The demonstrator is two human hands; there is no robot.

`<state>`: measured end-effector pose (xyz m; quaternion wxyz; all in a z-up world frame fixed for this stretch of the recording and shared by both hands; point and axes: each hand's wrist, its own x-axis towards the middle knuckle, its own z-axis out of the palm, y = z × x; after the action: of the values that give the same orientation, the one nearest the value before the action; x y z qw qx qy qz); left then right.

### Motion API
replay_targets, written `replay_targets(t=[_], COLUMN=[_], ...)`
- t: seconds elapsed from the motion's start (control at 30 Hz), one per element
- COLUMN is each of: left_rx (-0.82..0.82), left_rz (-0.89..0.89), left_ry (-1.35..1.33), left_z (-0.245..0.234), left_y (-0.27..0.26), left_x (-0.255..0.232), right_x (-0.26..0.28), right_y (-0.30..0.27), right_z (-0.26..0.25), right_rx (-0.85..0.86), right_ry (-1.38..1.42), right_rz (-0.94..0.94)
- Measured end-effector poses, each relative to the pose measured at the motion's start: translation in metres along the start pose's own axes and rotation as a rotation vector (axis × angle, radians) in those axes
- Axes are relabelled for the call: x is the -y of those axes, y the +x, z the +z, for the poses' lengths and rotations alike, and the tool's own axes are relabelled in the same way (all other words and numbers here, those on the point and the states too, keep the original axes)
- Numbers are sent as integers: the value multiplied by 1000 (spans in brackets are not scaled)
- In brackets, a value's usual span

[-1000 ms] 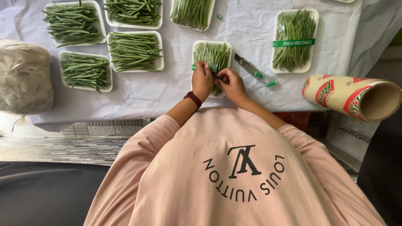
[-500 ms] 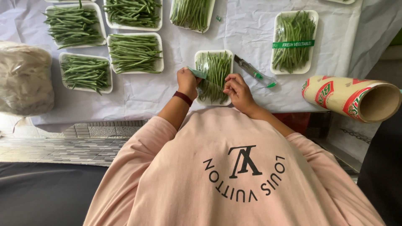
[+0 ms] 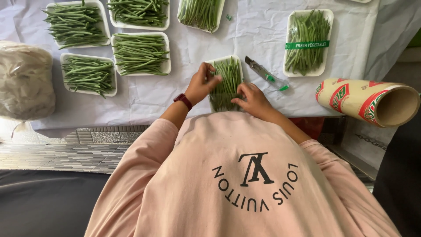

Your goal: Packing fresh green beans into foam trays and using a knife to trim or secure them.

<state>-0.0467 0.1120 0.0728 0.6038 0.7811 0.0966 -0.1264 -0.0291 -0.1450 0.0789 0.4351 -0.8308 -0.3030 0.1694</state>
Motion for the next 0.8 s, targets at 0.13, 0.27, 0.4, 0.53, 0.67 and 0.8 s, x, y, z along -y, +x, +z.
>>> replay_targets(t=[0.13,0.27,0.4,0.53,0.67,0.8], left_rx=[153,158,176,168,13,-188], left_rz=[64,46,53,52,46,110], left_ry=[164,260,442,525,628,694], left_z=[-24,-40,-43,-40,-42,-34], left_y=[-8,-17,-27,-24,-25,-29], left_x=[21,26,21,47,44,12], right_x=[-18,-34,-37,-37,-50,-28], right_y=[-7,-15,-19,-20,-15,1], right_z=[6,8,6,-6,-11,-23], right_rx=[8,19,65,87,62,44], right_ry=[-81,-116,-110,-166,-364,-470], right_rz=[-59,-104,-154,-188,-211,-218])
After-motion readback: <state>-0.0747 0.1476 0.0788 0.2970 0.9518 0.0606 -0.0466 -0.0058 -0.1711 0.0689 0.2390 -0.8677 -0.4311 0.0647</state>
